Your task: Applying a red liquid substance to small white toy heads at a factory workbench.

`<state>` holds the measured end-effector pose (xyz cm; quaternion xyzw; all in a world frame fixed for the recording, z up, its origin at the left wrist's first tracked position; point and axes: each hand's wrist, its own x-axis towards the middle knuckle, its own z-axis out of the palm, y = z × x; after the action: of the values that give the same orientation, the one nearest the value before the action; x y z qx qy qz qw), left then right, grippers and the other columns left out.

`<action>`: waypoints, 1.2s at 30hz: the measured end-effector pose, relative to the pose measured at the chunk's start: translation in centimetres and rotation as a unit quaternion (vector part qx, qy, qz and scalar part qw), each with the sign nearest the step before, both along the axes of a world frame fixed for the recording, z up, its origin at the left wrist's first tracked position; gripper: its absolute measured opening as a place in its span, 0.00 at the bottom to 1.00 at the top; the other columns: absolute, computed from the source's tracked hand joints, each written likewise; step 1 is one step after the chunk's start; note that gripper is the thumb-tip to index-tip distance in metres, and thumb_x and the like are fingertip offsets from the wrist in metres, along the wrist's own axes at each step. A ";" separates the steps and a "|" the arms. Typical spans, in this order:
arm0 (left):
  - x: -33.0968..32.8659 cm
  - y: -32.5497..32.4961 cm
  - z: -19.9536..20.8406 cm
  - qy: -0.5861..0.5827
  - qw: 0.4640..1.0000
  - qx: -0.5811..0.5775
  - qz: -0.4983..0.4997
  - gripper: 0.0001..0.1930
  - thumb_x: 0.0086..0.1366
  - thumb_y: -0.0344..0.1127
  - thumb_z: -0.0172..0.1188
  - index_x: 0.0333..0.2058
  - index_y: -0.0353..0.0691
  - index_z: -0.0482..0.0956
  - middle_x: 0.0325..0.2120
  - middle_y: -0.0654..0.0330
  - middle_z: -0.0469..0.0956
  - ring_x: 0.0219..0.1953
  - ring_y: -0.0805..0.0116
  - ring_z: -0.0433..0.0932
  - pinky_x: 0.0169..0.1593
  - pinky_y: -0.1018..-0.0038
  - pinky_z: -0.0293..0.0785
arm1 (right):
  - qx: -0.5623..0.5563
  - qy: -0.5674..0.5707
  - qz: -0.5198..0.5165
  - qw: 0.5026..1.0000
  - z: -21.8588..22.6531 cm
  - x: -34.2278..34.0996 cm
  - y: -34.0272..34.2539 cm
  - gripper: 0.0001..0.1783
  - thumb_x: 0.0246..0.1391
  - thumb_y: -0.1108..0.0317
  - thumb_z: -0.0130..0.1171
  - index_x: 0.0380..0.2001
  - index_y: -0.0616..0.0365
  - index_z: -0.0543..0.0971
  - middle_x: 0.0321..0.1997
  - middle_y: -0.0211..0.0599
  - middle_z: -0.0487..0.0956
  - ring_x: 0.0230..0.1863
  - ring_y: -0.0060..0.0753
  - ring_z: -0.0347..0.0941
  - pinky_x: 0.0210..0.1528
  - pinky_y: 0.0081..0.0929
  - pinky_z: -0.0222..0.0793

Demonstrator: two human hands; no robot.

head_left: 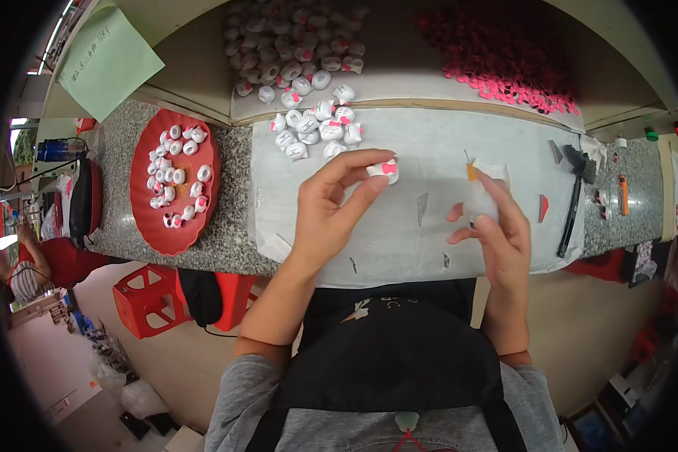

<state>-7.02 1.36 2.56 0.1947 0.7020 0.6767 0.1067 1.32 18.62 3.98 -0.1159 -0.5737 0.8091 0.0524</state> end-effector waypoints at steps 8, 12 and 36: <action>2.2 1.3 -1.5 -0.163 0.965 0.200 -0.035 0.14 0.49 0.21 0.51 0.37 0.32 0.66 0.36 0.53 0.69 0.40 0.68 0.69 0.40 0.74 0.68 | 0.081 0.155 -0.214 0.961 0.5 0.6 0.6 0.17 0.30 0.74 0.59 0.27 0.60 0.64 0.32 0.39 0.65 0.28 0.25 0.64 0.30 0.20 0.62; 2.8 1.1 -1.7 -0.136 0.966 0.220 -0.023 0.14 0.50 0.21 0.51 0.38 0.30 0.65 0.36 0.50 0.69 0.40 0.66 0.69 0.42 0.72 0.68 | 0.185 0.231 -0.188 0.936 0.8 0.5 -0.6 0.23 0.27 0.66 0.66 0.26 0.58 0.65 0.27 0.33 0.64 0.26 0.25 0.63 0.31 0.19 0.59; 3.0 0.1 -1.9 -0.119 0.965 0.234 -0.020 0.17 0.50 0.19 0.49 0.41 0.31 0.61 0.39 0.48 0.67 0.41 0.69 0.68 0.44 0.75 0.65 | 0.384 0.253 -0.111 0.881 1.3 1.1 -3.2 0.24 0.24 0.61 0.68 0.22 0.55 0.64 0.22 0.31 0.65 0.19 0.21 0.61 0.21 0.16 0.60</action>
<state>-3.99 1.41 0.71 0.1463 0.5025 0.8379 0.1550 2.40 15.37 5.32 0.0594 -0.7900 0.5163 0.3253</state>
